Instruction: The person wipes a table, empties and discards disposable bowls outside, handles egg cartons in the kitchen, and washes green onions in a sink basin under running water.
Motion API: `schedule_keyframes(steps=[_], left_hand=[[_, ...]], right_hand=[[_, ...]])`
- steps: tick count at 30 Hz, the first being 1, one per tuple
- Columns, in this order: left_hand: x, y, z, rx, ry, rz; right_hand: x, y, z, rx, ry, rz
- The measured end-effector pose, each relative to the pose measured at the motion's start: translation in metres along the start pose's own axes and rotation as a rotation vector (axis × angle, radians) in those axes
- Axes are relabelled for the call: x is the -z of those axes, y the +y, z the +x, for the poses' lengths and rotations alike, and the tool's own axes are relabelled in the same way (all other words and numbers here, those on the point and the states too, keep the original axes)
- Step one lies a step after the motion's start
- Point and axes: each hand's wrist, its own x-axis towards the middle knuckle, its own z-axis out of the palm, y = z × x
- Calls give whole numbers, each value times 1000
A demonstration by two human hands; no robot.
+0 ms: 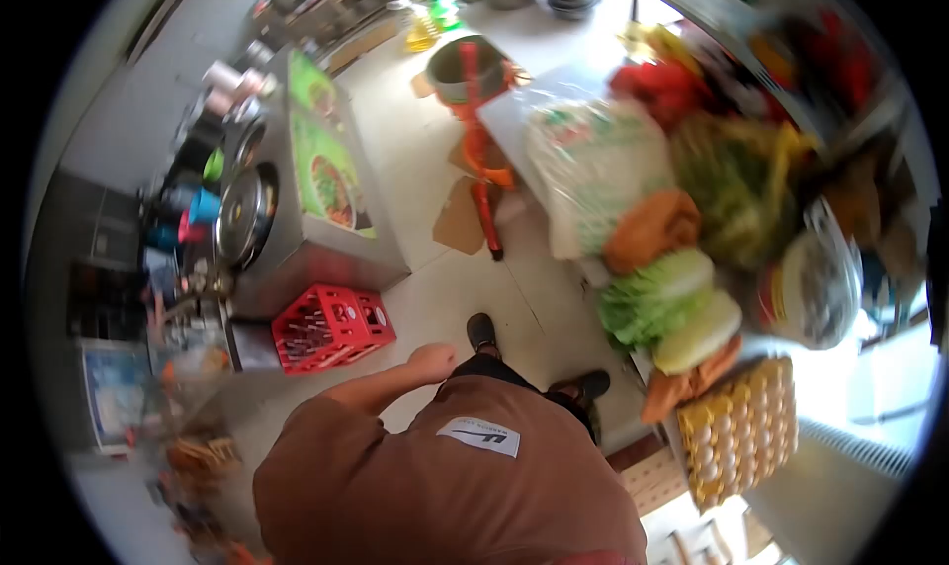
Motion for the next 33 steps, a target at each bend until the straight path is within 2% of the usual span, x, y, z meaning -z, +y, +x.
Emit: schedule_keyframes(steps=[2,3,5,6,9,15,24,33], left_hand=[[-33,-91,-17,204,-191,61],[-54,-129,-34,227,-187,27],[-102,-200,-56,143,-360,-122],[-76,-193,-81,218,-366,-255],[-80,-239,-91,253,-357,-554],[-63,-304,-75,352,-191,-950],[11,-372,8,452,-11,-1206],[153,-450,108,607,150,-1300]], right_hand=[[-20,-36,17,6,-100,-44],[-33,-59,29,16,-132,-56],[-58,-117,51,41,-178,-68],[-74,-148,60,57,-190,-72],[-110,-238,72,113,-248,-92],[-187,-404,92,252,-381,-111],[-289,-577,160,331,-560,-127],[-358,-768,278,302,-664,-141]])
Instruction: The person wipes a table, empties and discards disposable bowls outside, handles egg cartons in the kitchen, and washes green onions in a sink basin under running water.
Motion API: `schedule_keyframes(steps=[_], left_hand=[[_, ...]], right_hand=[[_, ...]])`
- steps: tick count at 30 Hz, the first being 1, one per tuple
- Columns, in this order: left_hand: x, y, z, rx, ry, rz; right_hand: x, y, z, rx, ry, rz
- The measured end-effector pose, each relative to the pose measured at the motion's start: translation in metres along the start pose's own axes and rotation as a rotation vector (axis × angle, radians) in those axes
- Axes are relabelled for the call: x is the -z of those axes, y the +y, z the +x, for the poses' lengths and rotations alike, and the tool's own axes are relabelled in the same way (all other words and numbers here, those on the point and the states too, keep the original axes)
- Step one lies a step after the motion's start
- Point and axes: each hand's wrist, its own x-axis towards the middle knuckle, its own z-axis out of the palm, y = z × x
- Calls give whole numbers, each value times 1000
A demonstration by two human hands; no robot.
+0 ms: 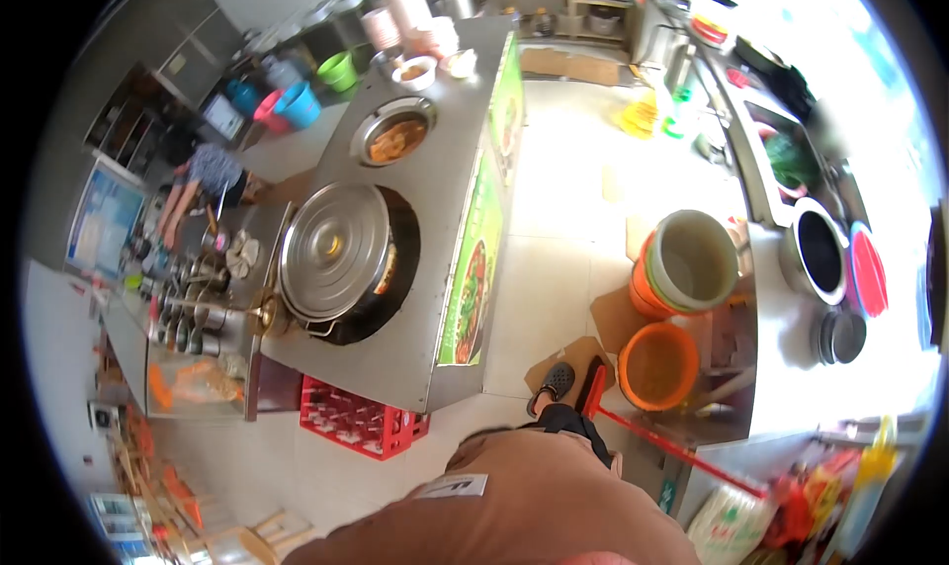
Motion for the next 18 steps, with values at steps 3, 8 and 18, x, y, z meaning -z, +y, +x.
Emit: schedule_keyframes(steps=[3,8,18], left_hand=[[22,43,3,23,88,-63],[54,109,41,45,80,-113],[174,240,221,-25,-107,-113]], right_hand=[[29,-46,32,-5,-33,4],[72,-102,51,-56,7,101],[78,-236,153,-165,149,322]])
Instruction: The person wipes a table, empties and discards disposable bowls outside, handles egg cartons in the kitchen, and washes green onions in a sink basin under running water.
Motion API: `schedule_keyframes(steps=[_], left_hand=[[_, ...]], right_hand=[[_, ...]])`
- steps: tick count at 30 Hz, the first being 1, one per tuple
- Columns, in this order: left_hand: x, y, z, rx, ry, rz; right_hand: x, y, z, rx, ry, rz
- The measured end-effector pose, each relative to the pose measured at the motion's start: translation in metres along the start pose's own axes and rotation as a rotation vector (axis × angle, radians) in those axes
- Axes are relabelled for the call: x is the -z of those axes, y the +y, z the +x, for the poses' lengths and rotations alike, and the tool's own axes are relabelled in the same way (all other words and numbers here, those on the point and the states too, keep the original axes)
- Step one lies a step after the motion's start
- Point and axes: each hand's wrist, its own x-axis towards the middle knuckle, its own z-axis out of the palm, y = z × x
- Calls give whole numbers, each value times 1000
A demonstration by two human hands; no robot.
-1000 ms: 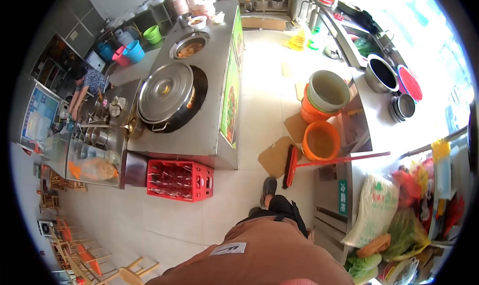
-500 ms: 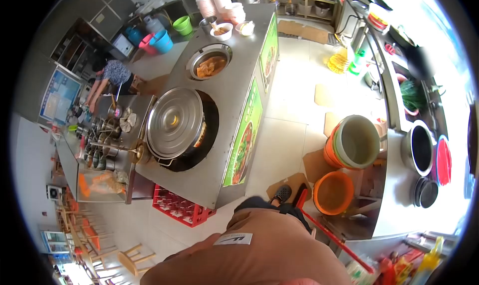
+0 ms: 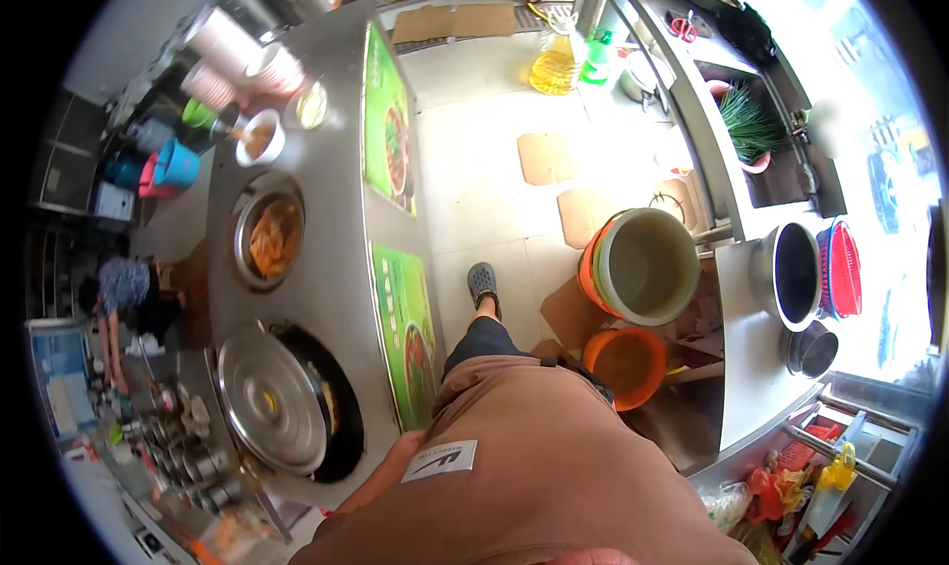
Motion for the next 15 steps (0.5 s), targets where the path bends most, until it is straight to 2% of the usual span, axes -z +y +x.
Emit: schedule_keyframes(steps=[4,6,8,10,13,15], left_hand=[[50,64,71,-172,-74,-54],[72,117,85,-222,-108,-4],[83,207,84,-226,-143,174],[92,252,100,-235,-76,213],[91,327,122,-98,-39,131],[85,402,125,-264,52,352]], right_hand=[[-35,-65,22,-7,30,80],[-43,-87,27,-14,34,141],[-49,-108,30,-28,43,203],[-51,-125,37,-48,48,276],[-48,-143,53,-71,53,408],[-44,-159,75,-72,43,502]])
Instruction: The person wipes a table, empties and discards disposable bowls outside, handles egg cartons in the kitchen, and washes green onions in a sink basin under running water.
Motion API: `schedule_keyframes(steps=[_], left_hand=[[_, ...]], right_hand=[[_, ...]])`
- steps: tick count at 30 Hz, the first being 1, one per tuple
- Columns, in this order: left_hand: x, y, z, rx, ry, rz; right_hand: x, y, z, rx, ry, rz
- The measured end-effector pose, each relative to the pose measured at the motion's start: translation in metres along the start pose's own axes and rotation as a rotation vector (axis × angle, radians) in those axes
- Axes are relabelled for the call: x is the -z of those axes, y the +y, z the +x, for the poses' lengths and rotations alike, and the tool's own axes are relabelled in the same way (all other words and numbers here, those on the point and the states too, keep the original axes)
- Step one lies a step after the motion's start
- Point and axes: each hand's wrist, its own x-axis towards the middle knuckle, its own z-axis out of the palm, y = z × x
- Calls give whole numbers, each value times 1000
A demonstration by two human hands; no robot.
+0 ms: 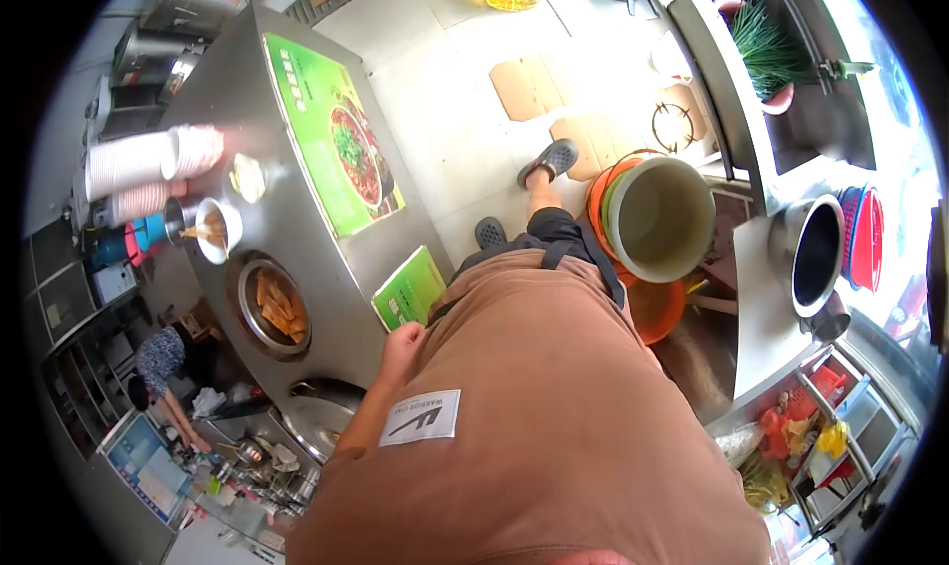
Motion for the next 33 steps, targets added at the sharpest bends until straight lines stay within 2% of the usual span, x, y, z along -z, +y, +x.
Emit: schedule_keyframes(steps=[3,5,6,11,13,14,15,17,18,20,21,23,25,26,27,29,31,33], left_hand=[[7,59,47,20,23,70],[11,98,81,31,9,57],[11,115,98,31,-8,97],[8,197,168,104,-135,92],[6,216,202,21,-185,106],[7,232,214,22,-200,120],[8,248,226,18,-254,70],[13,290,255,-14,-325,41],[16,317,269,61,-396,111],[21,368,301,221,-530,255],[18,392,316,220,-576,289],[13,412,354,85,-633,303],[1,466,385,104,-663,310],[-2,491,402,153,-669,294],[-4,503,427,128,-694,318],[-10,514,486,-142,-626,377],[-17,551,538,-271,-632,484],[-32,592,575,-488,-553,536]], right_hand=[[-17,-72,51,-57,-52,-94],[-42,-134,77,117,-119,-377],[-45,-160,91,-12,-111,-281],[-32,-254,142,-10,-135,-378],[-34,-286,157,109,-131,-521],[-31,-296,161,257,-142,-636],[-24,-297,166,251,-128,-621],[-13,-295,180,230,-236,-613],[-20,-313,178,52,-222,-437],[-22,-344,182,-134,-236,-417],[-20,-352,186,-152,-236,-389],[-23,-374,191,-150,-202,-336],[-38,-410,194,-189,10,-324],[-38,-400,204,-24,69,-409],[-43,-407,213,-15,102,-386],[-56,-428,224,165,310,-685],[-73,-451,233,158,412,-665],[-90,-472,240,226,462,-644]])
